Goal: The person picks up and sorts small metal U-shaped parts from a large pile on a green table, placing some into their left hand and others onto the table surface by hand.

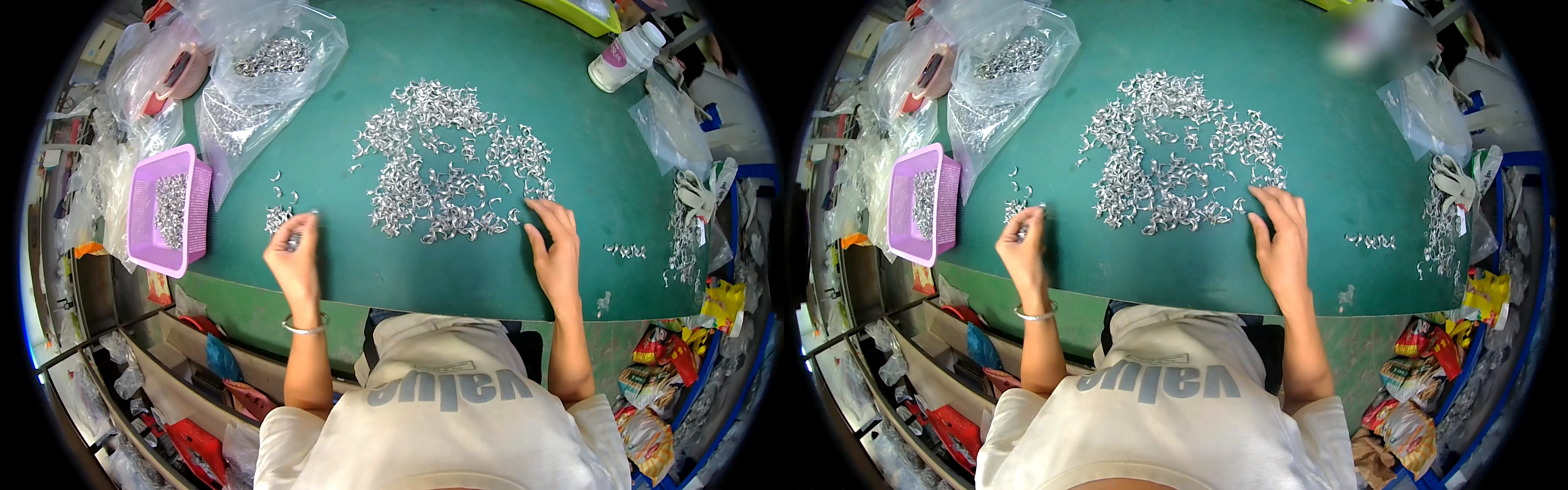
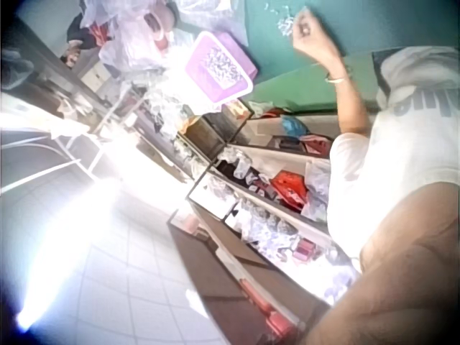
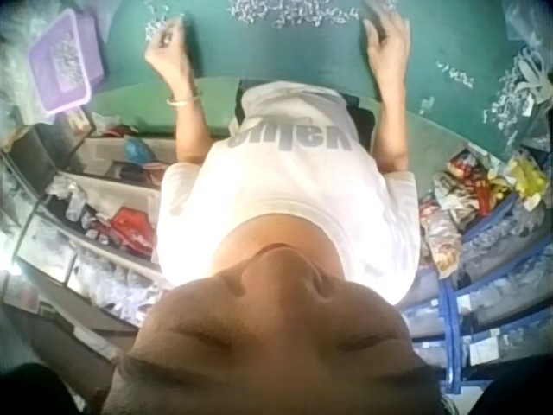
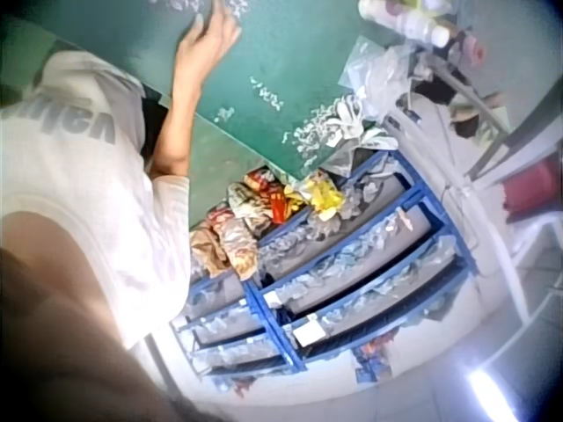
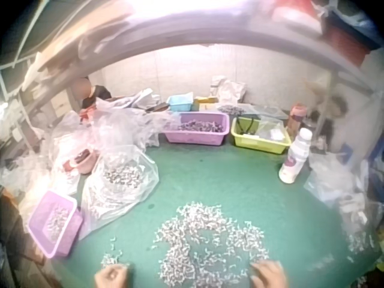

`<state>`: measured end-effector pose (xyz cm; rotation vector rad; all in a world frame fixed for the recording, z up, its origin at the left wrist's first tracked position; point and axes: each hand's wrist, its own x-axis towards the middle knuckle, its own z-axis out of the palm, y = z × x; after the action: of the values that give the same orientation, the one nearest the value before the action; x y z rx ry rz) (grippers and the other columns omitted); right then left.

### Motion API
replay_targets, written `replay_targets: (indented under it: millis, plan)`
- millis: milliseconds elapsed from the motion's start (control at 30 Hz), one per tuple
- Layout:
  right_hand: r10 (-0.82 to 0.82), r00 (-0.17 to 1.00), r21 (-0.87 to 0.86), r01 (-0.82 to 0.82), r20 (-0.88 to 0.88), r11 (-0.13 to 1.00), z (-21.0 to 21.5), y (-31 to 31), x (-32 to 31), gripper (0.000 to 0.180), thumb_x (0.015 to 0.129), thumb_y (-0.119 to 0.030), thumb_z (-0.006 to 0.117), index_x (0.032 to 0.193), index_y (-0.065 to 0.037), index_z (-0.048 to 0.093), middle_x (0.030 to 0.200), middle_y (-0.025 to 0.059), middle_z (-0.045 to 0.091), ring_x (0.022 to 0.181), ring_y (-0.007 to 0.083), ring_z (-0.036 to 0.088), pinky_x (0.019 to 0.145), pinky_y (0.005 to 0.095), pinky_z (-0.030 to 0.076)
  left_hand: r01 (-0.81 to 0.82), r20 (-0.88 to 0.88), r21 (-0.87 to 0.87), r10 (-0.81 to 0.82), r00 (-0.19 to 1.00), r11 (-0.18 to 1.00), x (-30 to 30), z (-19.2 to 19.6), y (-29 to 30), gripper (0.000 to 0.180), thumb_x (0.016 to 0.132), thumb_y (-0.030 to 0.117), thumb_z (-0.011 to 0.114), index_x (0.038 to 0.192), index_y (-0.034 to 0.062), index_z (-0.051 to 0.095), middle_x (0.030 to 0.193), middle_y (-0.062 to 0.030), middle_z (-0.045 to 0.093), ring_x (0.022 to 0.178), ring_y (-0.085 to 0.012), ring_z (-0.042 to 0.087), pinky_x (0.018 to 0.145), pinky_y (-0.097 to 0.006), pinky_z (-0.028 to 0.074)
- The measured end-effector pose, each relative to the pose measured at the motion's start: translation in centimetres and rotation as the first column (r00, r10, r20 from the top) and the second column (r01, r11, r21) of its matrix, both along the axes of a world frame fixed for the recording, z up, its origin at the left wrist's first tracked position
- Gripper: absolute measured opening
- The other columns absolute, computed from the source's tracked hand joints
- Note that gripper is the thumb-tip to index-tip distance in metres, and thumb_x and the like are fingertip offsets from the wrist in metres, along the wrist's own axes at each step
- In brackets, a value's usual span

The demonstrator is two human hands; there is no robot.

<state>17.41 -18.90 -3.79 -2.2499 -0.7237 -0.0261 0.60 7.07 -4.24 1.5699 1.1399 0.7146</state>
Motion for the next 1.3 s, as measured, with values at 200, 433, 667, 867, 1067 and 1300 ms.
replay_targets:
  millis: [200, 433, 667, 867, 1067, 1300]
  plan:
    - [0.046, 0.995, -0.151, -0.032, 0.090, 0.988, -1.1, 0.3, -0.3, 0.024, 0.071, 0.000, 0.062, 0.094, -0.003, 0.059, 0.086, 0.0095, 0.055, 0.081, 0.0265, 0.049, 0.070, 0.0346, 0.038, -0.023, -0.048, 0.269, 0.037, 0.998, 0.963, -0.7, -1.3, 1.8, 0.007, 0.079, 0.005, 0.063, 0.085, 0.0000, 0.062, 0.064, 0.0038, 0.050, 0.058, -0.0025, 0.040, 0.050, -0.017, 0.031]
    - [0.020, 0.995, 0.091, -0.011, -0.098, 0.996, 0.0, 0.5, -0.5, 0.026, 0.068, 0.008, 0.061, 0.094, 0.001, 0.059, 0.077, 0.0106, 0.056, 0.069, 0.0237, 0.051, 0.063, 0.0324, 0.043, 0.438, 0.112, -0.180, -0.424, 0.899, 0.881, 2.3, 1.9, -6.3, 0.010, 0.079, 0.006, 0.061, 0.089, 0.0029, 0.062, 0.066, 0.0048, 0.053, 0.058, -0.0010, 0.044, 0.049, -0.016, 0.033]
    - [-0.021, 0.992, 0.129, 0.038, -0.127, 0.991, -0.1, 0.2, -0.8, 0.023, 0.067, 0.010, 0.062, 0.089, 0.001, 0.060, 0.078, 0.0096, 0.058, 0.062, 0.0178, 0.049, 0.059, 0.0267, 0.042, 0.696, 0.248, -0.229, -0.650, 0.718, 0.681, 4.7, 2.2, -10.5, 0.012, 0.077, 0.002, 0.062, 0.088, -0.0001, 0.062, 0.068, 0.0026, 0.054, 0.065, -0.0037, 0.047, 0.061, -0.018, 0.038]
    - [0.190, 0.851, 0.446, 0.057, -0.489, 0.893, 2.2, 0.6, -3.3, 0.016, 0.069, 0.011, 0.061, 0.082, 0.001, 0.061, 0.083, 0.0062, 0.061, 0.067, 0.0089, 0.048, 0.060, 0.0208, 0.040, 0.683, 0.314, -0.251, -0.610, 0.727, 0.686, 5.3, 3.1, -11.3, 0.016, 0.075, 0.002, 0.065, 0.090, -0.0003, 0.063, 0.065, 0.0027, 0.050, 0.062, -0.0034, 0.044, 0.058, -0.018, 0.036]
    - [0.294, 0.777, 0.513, 0.043, -0.557, 0.858, 3.4, 0.8, -4.6, 0.020, 0.073, 0.009, 0.062, 0.091, 0.002, 0.058, 0.083, 0.0047, 0.060, 0.071, 0.0082, 0.050, 0.064, 0.0206, 0.041, 0.689, 0.300, -0.163, -0.630, 0.716, 0.706, 5.3, 3.4, -11.5, 0.012, 0.071, 0.000, 0.068, 0.082, -0.0011, 0.064, 0.064, 0.0006, 0.051, 0.061, -0.0052, 0.043, 0.057, -0.019, 0.035]
    - [0.372, 0.700, 0.611, 0.114, -0.609, 0.784, 3.7, 0.6, -5.0, 0.022, 0.075, 0.012, 0.059, 0.095, 0.003, 0.055, 0.088, 0.0075, 0.059, 0.076, 0.0092, 0.052, 0.068, 0.0219, 0.042, 0.712, 0.329, -0.094, -0.653, 0.682, 0.696, 4.8, 3.7, -11.2, 0.013, 0.066, -0.002, 0.070, 0.077, -0.0004, 0.065, 0.062, -0.0023, 0.054, 0.058, -0.0074, 0.045, 0.055, -0.021, 0.035]
